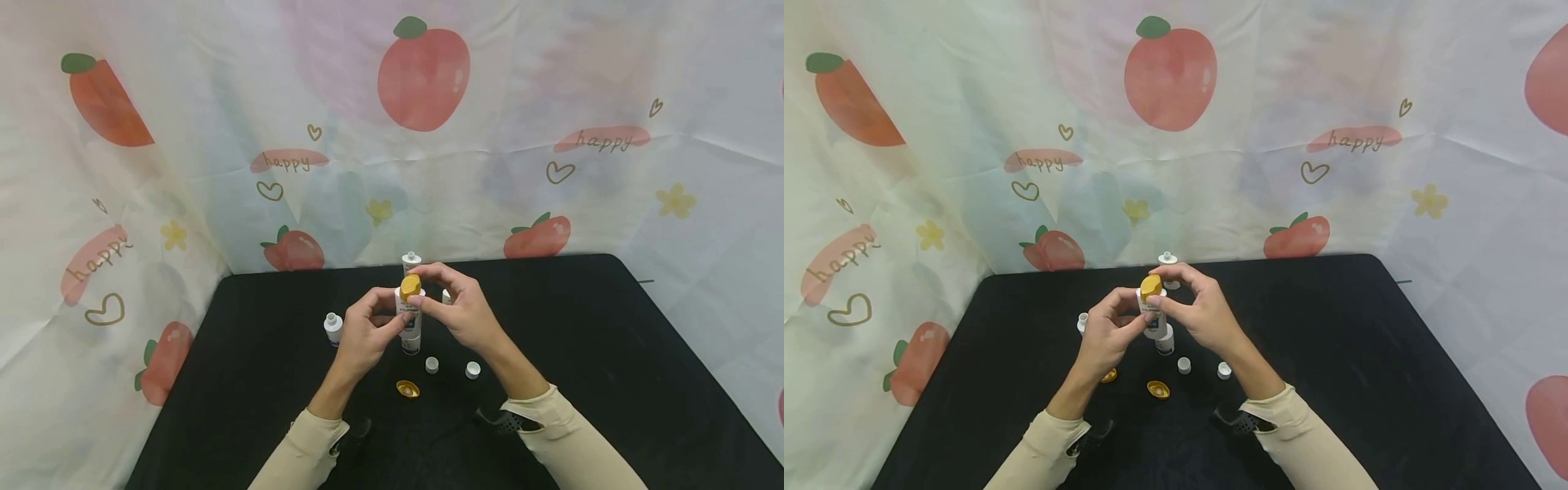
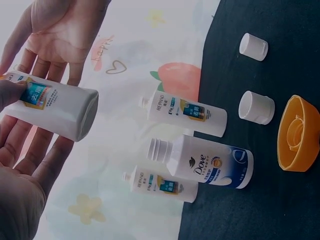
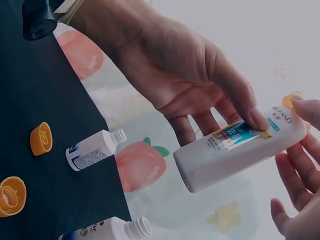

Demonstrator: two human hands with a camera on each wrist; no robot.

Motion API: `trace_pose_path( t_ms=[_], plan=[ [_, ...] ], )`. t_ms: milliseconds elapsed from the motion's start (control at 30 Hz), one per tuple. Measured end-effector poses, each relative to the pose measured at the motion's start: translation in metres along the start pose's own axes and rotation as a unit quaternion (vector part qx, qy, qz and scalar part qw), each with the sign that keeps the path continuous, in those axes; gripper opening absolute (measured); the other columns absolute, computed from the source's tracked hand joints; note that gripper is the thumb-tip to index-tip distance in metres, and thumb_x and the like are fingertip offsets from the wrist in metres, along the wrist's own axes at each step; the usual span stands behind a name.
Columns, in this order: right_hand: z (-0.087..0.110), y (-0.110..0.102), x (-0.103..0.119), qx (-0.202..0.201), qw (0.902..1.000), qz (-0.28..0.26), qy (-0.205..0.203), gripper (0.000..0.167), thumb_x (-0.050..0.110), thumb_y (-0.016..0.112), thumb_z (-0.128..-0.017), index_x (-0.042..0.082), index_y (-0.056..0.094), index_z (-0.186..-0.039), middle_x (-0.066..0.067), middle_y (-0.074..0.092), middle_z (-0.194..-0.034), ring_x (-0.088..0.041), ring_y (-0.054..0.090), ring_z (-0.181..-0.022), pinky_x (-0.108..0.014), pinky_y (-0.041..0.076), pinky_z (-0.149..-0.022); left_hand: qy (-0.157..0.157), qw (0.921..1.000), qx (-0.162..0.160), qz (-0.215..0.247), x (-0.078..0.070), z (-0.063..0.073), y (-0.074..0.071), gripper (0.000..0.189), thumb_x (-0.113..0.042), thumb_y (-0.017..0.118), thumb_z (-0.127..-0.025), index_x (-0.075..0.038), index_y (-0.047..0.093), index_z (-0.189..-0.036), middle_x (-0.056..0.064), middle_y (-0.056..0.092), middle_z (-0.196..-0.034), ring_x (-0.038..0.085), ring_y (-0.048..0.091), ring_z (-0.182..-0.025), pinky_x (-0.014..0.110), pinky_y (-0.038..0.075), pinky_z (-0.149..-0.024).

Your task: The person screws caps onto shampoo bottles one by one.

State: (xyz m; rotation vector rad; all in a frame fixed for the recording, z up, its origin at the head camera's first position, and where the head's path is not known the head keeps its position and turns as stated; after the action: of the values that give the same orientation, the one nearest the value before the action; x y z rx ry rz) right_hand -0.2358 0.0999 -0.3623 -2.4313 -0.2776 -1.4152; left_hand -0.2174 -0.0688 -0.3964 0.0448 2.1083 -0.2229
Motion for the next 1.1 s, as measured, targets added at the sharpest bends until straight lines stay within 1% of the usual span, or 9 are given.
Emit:
trace_pose_path(
  t_ms=[267,500,733,867,1000,1100],
  plan=[
    [-0.0013,0.0004,-0.0006,-0.016,0.9998,0.012,-0.006,0.037,0.001,0.075,-0.090,0.007,0.066,-0.126,-0.010,0.066,-0.127,-0.021,0.057,-0.124,-0.032,0.042,-0.108,0.003,1.0000,-0.008,0.000,-0.0019,-0.0008,0.0001,0.030,-0.003,0.077,-0.089,-0.004,0.067,-0.117,0.011,0.070,-0.110,0.022,0.071,-0.099,0.050,0.061,-0.079],
    [-0.0009,0.0014,-0.0005,-0.029,0.9993,0.022,-0.006,0.037,0.001,0.076,-0.089,0.006,0.066,-0.124,-0.006,0.066,-0.123,-0.021,0.059,-0.118,-0.031,0.044,-0.106,0.004,0.9998,-0.015,-0.010,-0.0021,-0.0015,0.0002,0.030,-0.005,0.079,-0.089,-0.006,0.068,-0.116,0.009,0.071,-0.110,0.022,0.071,-0.098,0.046,0.062,-0.079],
    [-0.0015,0.0014,0.0021,-0.042,0.9986,0.031,-0.005,0.037,0.002,0.078,-0.088,0.009,0.066,-0.122,-0.005,0.066,-0.120,-0.021,0.060,-0.114,-0.031,0.045,-0.103,0.005,0.9996,-0.025,-0.012,-0.0005,-0.0012,0.0004,0.029,-0.004,0.079,-0.088,-0.005,0.068,-0.114,0.009,0.071,-0.109,0.021,0.072,-0.096,0.050,0.061,-0.078],
    [-0.0015,0.0015,0.0019,-0.053,0.9977,0.043,-0.003,0.036,0.003,0.079,-0.087,0.010,0.067,-0.120,-0.005,0.066,-0.118,-0.019,0.060,-0.113,-0.030,0.046,-0.100,0.004,0.9995,-0.031,-0.012,-0.0005,-0.0012,0.0005,0.028,-0.004,0.080,-0.088,-0.006,0.069,-0.113,0.009,0.071,-0.108,0.021,0.072,-0.096,0.047,0.062,-0.077],
    [-0.0013,0.0010,0.0009,-0.057,0.9968,0.056,0.002,0.036,0.007,0.081,-0.086,0.011,0.067,-0.118,-0.003,0.066,-0.117,-0.018,0.060,-0.112,-0.033,0.047,-0.099,0.001,0.9995,-0.028,-0.011,-0.0004,-0.0009,0.0007,0.028,-0.007,0.080,-0.088,-0.007,0.068,-0.114,0.008,0.071,-0.108,0.021,0.071,-0.096,0.045,0.062,-0.077],
    [-0.0007,-0.0002,0.0006,-0.043,0.9968,0.067,0.009,0.036,0.010,0.081,-0.087,0.014,0.066,-0.120,0.000,0.066,-0.120,-0.017,0.059,-0.116,-0.039,0.045,-0.103,0.000,0.9998,-0.022,-0.005,-0.0003,-0.0003,0.0008,0.029,-0.008,0.079,-0.089,-0.007,0.068,-0.115,0.010,0.071,-0.109,0.023,0.071,-0.098,0.044,0.062,-0.078]
  ],
)
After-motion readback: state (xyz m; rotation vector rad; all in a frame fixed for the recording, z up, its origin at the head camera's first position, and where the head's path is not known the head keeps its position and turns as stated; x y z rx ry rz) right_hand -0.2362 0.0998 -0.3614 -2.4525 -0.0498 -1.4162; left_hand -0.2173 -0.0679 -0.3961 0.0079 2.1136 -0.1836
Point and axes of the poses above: each hand's wrist, its own z-axis away from the middle knuckle, its own y-axis out of the palm, x = y × z, the point moved 5 cm from there along -z, towards the middle knuckle
